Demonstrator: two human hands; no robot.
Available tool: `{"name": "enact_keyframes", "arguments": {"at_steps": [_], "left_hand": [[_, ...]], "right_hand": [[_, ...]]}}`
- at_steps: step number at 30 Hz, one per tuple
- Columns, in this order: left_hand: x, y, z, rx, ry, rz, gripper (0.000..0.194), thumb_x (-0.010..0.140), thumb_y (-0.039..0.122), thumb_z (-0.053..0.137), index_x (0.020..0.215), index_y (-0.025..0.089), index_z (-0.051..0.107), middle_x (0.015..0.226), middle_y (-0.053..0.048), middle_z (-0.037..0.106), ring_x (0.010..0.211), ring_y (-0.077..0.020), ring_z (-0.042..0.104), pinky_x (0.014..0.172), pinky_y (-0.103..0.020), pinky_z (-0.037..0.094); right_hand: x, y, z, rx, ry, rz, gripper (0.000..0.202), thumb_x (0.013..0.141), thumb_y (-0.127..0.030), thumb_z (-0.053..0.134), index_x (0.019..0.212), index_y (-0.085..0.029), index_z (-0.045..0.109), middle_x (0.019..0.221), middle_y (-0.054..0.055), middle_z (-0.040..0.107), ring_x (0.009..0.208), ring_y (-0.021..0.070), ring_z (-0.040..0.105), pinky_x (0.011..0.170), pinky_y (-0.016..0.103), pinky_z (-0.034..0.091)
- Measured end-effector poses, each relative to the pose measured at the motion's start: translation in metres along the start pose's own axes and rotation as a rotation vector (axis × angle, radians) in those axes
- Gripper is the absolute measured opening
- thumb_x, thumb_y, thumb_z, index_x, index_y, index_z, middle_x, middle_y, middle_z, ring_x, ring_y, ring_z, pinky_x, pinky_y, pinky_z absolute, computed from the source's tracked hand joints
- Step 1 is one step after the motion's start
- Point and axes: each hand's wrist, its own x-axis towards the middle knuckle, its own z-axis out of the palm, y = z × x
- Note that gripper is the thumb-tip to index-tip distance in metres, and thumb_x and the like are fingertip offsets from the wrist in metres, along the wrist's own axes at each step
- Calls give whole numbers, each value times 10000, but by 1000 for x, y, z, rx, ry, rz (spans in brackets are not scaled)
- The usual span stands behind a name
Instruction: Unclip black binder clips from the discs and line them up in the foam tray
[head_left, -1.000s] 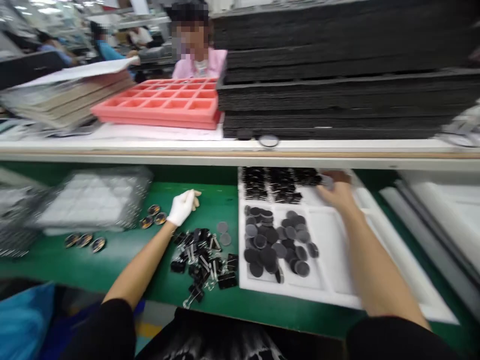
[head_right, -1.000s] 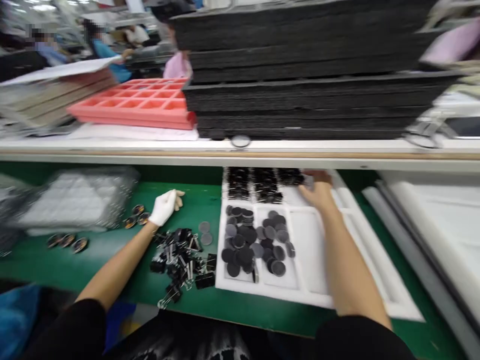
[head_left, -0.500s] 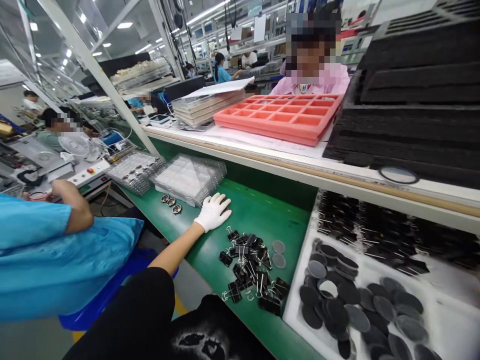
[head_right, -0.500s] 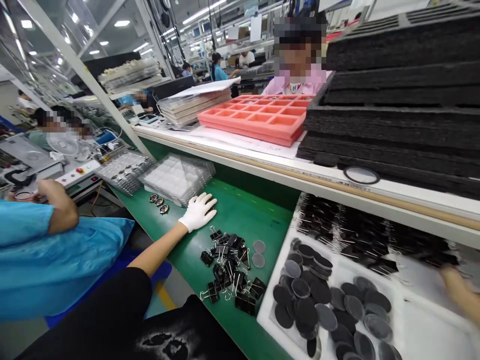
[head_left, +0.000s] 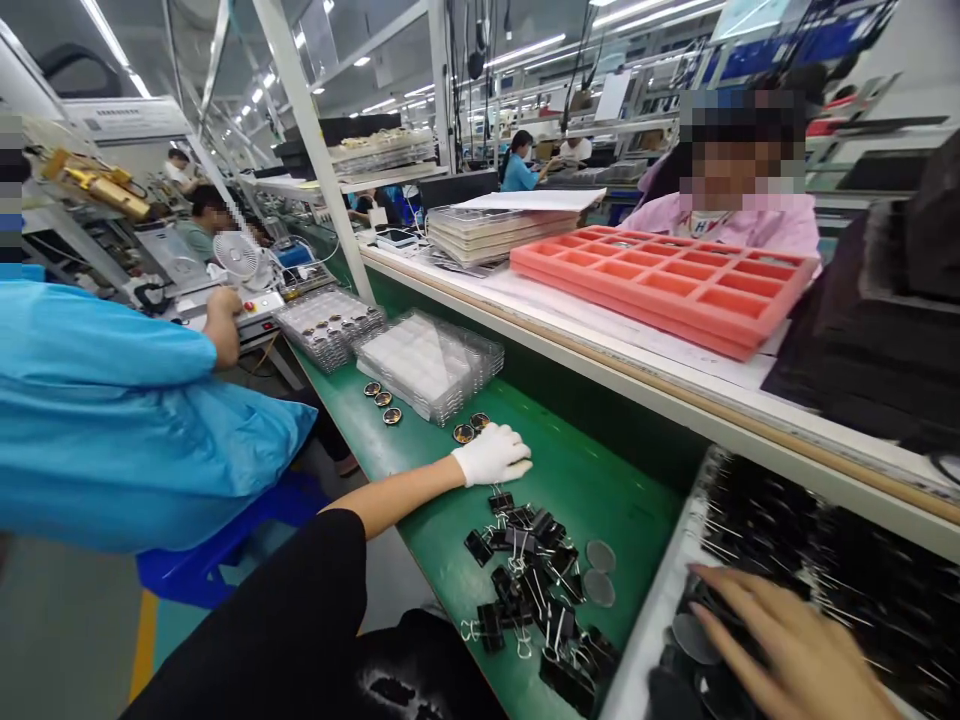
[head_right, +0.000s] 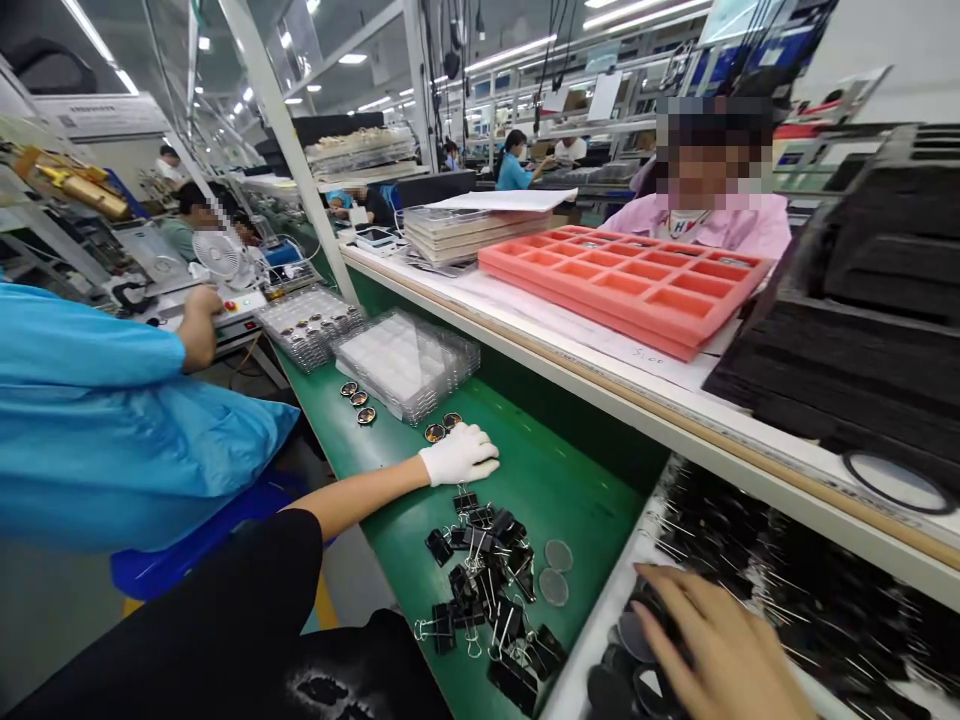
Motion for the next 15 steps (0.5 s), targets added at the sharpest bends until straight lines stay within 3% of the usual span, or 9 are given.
{"name": "enact_keyframes", "arguments": {"at_steps": [2,4,7,9,11,13,15], "left_hand": [[17,13,4,-57,-3,79,411,1045,454,434,1068,204,760,983,-127,715,960,-259,614,756,-410,390],[36,26,6,-203,40,109,363,1022,442,488,1036,220,775,976,-116,733,972,-262,632,784,-414,426],[63,36,7,-559,221,-73,341,1019,432,503,1039,244,787,1017,-80,767,996,-225,672,872,-379,504],[75,33,7,-705,311,-215,487,1082,359,302,1177,200,753,1123,-105,766,1031,-196,685,926,-356,532],[81,25,9,-781,326,-273,594,1091,318,167,1252,138,710,1140,-144,757,1026,-197,691,928,-359,549],[82,16,11,-852,296,-274,571,1090,354,205,1241,128,708,1102,-138,760,992,-199,700,903,-351,560],[78,9,12,-881,228,-213,477,1060,422,366,1260,154,706,1154,-119,747,1016,-206,696,927,-351,554]], "right_hand": [[8,-20,19,-18,-42,-62,426,927,-465,480,1290,-476,703,1207,82,759,1079,390,694,810,590,543],[16,-38,26,-105,-70,-59,466,930,-416,446,1319,-478,695,1240,91,753,1088,422,670,825,663,498],[31,-59,18,-194,-223,-45,450,944,-375,485,1335,-393,706,1285,115,732,1132,421,636,922,721,436],[42,-70,10,-219,-354,-11,387,942,-348,576,1297,-305,724,1243,134,735,1165,420,614,964,702,418],[52,-80,6,-198,-474,45,327,947,-309,638,1255,-245,728,1199,143,730,1159,401,617,991,672,399],[59,-87,6,-150,-532,105,294,968,-293,655,1248,-223,711,1183,146,714,1121,365,639,1009,634,384],[63,-92,7,-119,-531,152,370,984,-305,665,1346,-231,652,1200,149,692,1109,346,645,1015,597,370]]}}
